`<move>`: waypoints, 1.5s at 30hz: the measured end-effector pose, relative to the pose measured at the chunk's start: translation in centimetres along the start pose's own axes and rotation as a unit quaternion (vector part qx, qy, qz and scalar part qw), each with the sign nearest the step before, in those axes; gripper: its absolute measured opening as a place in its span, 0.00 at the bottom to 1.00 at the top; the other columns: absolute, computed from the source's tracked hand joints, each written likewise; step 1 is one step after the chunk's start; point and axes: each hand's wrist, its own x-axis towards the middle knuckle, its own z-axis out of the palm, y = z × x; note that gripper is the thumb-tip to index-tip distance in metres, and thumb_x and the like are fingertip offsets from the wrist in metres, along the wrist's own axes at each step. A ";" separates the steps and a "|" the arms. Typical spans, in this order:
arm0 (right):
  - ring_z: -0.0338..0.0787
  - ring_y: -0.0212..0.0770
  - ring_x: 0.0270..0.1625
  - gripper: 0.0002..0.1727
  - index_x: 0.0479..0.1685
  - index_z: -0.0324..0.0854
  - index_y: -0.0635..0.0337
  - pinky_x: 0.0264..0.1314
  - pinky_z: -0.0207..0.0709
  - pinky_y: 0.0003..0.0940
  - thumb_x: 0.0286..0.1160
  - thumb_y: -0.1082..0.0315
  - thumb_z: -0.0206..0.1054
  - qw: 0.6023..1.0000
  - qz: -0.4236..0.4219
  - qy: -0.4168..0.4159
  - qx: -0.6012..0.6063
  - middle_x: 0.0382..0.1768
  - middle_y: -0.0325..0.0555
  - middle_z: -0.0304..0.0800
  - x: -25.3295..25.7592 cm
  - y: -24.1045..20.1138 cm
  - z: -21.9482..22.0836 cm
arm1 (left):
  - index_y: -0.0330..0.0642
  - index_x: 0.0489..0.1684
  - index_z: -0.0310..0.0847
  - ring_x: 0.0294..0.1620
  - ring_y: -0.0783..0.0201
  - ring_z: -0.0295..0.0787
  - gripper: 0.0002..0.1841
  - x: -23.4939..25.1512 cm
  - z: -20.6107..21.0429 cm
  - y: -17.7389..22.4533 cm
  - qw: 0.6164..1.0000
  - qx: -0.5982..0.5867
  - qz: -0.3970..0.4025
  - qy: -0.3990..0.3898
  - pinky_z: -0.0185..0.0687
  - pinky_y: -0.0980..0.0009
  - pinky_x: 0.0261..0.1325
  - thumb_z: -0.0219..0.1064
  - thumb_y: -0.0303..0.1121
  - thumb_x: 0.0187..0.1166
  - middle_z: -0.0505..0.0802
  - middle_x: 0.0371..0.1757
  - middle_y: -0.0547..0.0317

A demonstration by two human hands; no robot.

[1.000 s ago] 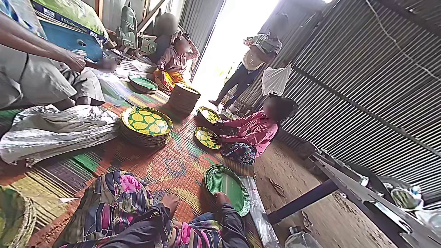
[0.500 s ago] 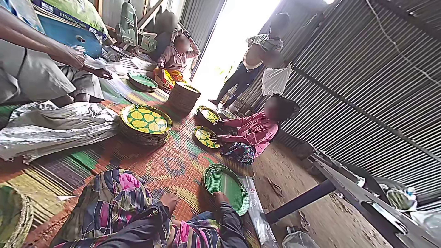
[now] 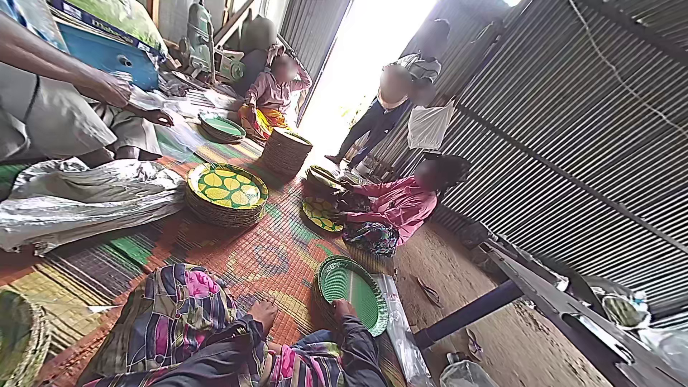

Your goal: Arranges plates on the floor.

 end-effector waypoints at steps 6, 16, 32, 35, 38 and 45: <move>0.81 0.61 0.79 0.19 0.71 0.84 0.57 0.80 0.72 0.62 0.84 0.67 0.64 1.000 -0.006 0.010 0.004 0.74 0.60 0.84 0.5 0.2 0.3 | 0.30 0.80 0.72 0.86 0.35 0.70 0.25 0.3 0.2 -0.1 1.000 0.010 0.003 -0.004 0.70 0.38 0.79 0.63 0.35 0.87 0.75 0.83 0.31; 0.80 0.59 0.80 0.21 0.74 0.82 0.56 0.81 0.72 0.60 0.83 0.67 0.64 1.000 0.007 -0.005 0.001 0.76 0.59 0.82 0.0 -0.1 0.1 | 0.30 0.79 0.73 0.84 0.34 0.72 0.25 0.1 0.2 -0.1 1.000 0.005 0.006 -0.001 0.70 0.37 0.79 0.63 0.34 0.87 0.80 0.79 0.30; 0.79 0.59 0.81 0.20 0.73 0.83 0.58 0.82 0.71 0.59 0.86 0.66 0.62 1.000 0.000 -0.001 0.013 0.75 0.60 0.83 0.7 0.3 0.4 | 0.29 0.80 0.72 0.86 0.34 0.69 0.26 0.4 0.5 -0.3 1.000 -0.005 0.012 0.004 0.68 0.36 0.80 0.63 0.34 0.86 0.75 0.83 0.30; 0.79 0.59 0.81 0.20 0.73 0.83 0.57 0.82 0.70 0.59 0.86 0.65 0.62 1.000 0.002 0.001 0.014 0.76 0.59 0.83 0.5 0.2 0.3 | 0.29 0.80 0.72 0.85 0.34 0.70 0.26 0.5 0.6 -0.4 1.000 0.004 0.013 0.000 0.69 0.37 0.79 0.63 0.34 0.86 0.76 0.83 0.31; 0.79 0.59 0.81 0.20 0.74 0.82 0.57 0.82 0.70 0.59 0.86 0.65 0.62 1.000 0.000 0.001 0.015 0.76 0.59 0.83 0.5 0.2 0.3 | 0.29 0.80 0.72 0.86 0.35 0.69 0.26 0.5 0.6 -0.4 1.000 0.003 0.013 -0.001 0.69 0.37 0.80 0.63 0.34 0.87 0.76 0.83 0.31; 0.79 0.58 0.81 0.20 0.73 0.83 0.58 0.82 0.70 0.59 0.87 0.65 0.62 1.000 0.000 0.000 0.011 0.76 0.59 0.83 0.5 0.1 0.3 | 0.30 0.82 0.70 0.87 0.35 0.68 0.26 0.1 0.2 -0.2 1.000 0.005 0.013 -0.009 0.68 0.37 0.81 0.63 0.34 0.87 0.76 0.82 0.31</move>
